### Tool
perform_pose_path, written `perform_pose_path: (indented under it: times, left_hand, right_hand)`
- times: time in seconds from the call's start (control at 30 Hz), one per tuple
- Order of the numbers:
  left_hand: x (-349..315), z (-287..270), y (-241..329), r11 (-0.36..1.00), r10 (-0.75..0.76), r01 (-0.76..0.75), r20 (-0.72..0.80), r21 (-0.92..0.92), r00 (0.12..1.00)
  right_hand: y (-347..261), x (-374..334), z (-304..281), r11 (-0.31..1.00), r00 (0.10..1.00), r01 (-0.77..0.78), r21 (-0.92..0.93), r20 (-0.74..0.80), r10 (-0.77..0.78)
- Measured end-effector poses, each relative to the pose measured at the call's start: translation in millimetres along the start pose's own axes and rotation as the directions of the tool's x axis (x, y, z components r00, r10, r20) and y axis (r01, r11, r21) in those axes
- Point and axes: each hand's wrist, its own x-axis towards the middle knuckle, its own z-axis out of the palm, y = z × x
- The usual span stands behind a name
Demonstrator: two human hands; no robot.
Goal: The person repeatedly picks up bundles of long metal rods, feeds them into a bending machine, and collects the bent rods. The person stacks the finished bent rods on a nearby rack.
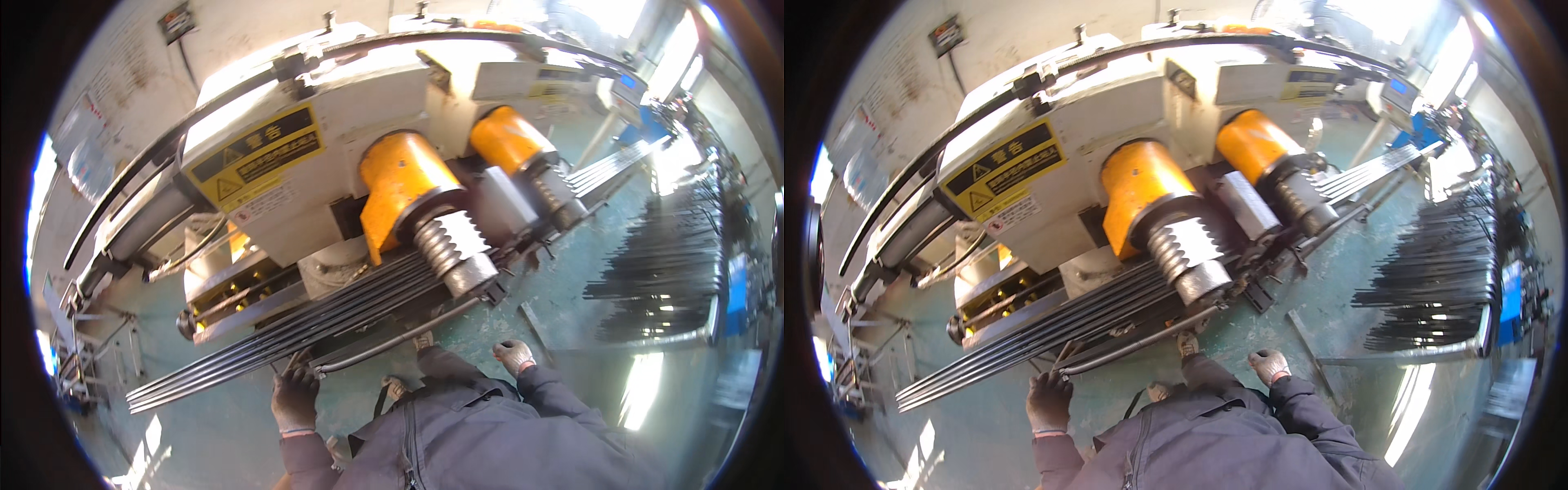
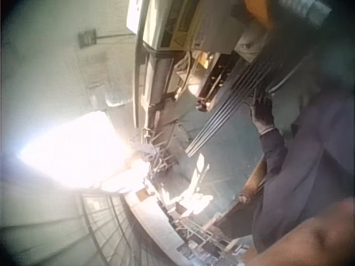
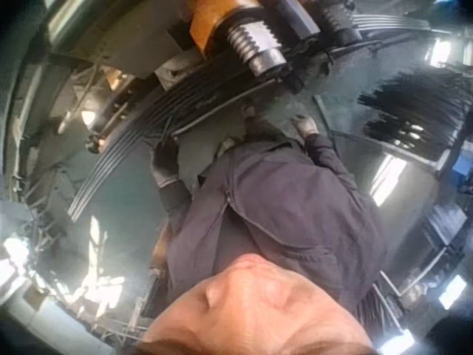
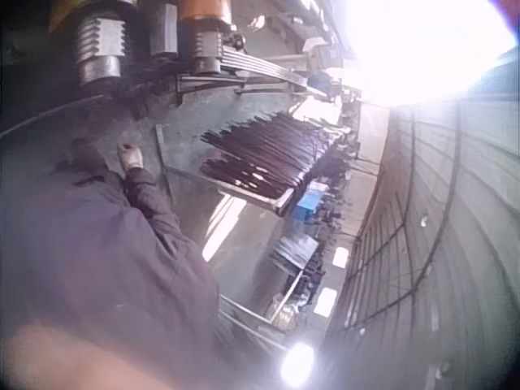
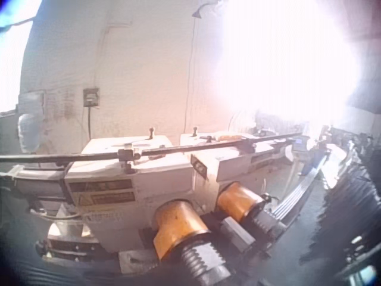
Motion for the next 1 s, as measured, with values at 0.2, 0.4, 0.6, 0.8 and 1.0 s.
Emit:
perform_pose_path:
  times: [0.2,0.4,0.6,0.8,1.0]
  left_hand:
    - [7,-22,-29,-0.439,-0.369,-0.174,0.0,-0.882,0.929]
    - [0,-103,-44,-0.738,-0.669,-0.544,0.542,-0.399,0.509]
    - [12,-166,-51,-0.151,-0.931,-0.103,0.107,-0.983,0.349]
    - [13,-199,-76,-0.486,-0.874,-0.642,0.319,-0.593,0.367]
    - [8,-312,-128,0.358,-0.934,0.243,-0.341,-0.902,0.111]
  right_hand:
    - [-82,-41,-34,0.953,0.943,0.251,0.171,-0.268,-0.2]
    - [-186,-35,-47,0.577,0.791,0.594,0.56,-0.537,-0.293]
    - [-242,-24,-68,0.348,0.777,0.63,0.694,-0.57,-0.268]
    - [-272,-14,-90,0.085,0.872,0.409,0.909,-0.361,-0.329]
    - [-306,-17,-100,0.08,0.933,0.33,0.941,-0.312,-0.18]
